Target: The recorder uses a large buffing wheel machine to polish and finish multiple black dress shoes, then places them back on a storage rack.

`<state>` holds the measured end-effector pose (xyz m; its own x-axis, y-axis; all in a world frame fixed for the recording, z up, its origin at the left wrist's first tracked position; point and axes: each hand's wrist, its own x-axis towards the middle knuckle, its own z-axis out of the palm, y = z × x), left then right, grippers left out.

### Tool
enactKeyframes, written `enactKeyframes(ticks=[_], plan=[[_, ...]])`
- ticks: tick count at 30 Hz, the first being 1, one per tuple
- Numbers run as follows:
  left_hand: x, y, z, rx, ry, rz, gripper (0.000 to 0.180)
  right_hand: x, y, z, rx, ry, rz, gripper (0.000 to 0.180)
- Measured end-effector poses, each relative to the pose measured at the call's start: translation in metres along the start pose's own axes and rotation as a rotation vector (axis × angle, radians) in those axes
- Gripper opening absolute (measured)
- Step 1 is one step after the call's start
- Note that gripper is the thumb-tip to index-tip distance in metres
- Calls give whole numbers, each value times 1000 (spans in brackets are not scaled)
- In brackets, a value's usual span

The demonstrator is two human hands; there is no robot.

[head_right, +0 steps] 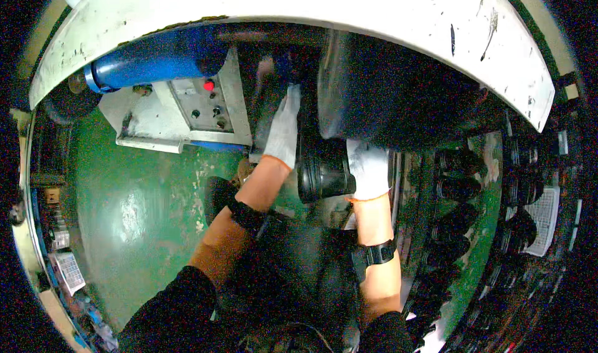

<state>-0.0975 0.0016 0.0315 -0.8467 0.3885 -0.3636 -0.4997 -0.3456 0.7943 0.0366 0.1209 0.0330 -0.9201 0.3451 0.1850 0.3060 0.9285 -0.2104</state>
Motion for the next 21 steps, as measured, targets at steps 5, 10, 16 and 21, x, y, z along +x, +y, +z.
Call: enactKeyframes(ticks=[5,10,16,21], plan=[[28,-17,-19,239,-23,308,56,3,31,44,223,222,-48,22],[45,-24,-28,-138,-45,32,55,11,37,56,253,343,-30,27],[23,-39,-9,-21,29,17,37,13,20,19,-135,372,-210,21],[-14,-17,8,-141,2,-220,45,9,19,19,-96,165,-59,18]])
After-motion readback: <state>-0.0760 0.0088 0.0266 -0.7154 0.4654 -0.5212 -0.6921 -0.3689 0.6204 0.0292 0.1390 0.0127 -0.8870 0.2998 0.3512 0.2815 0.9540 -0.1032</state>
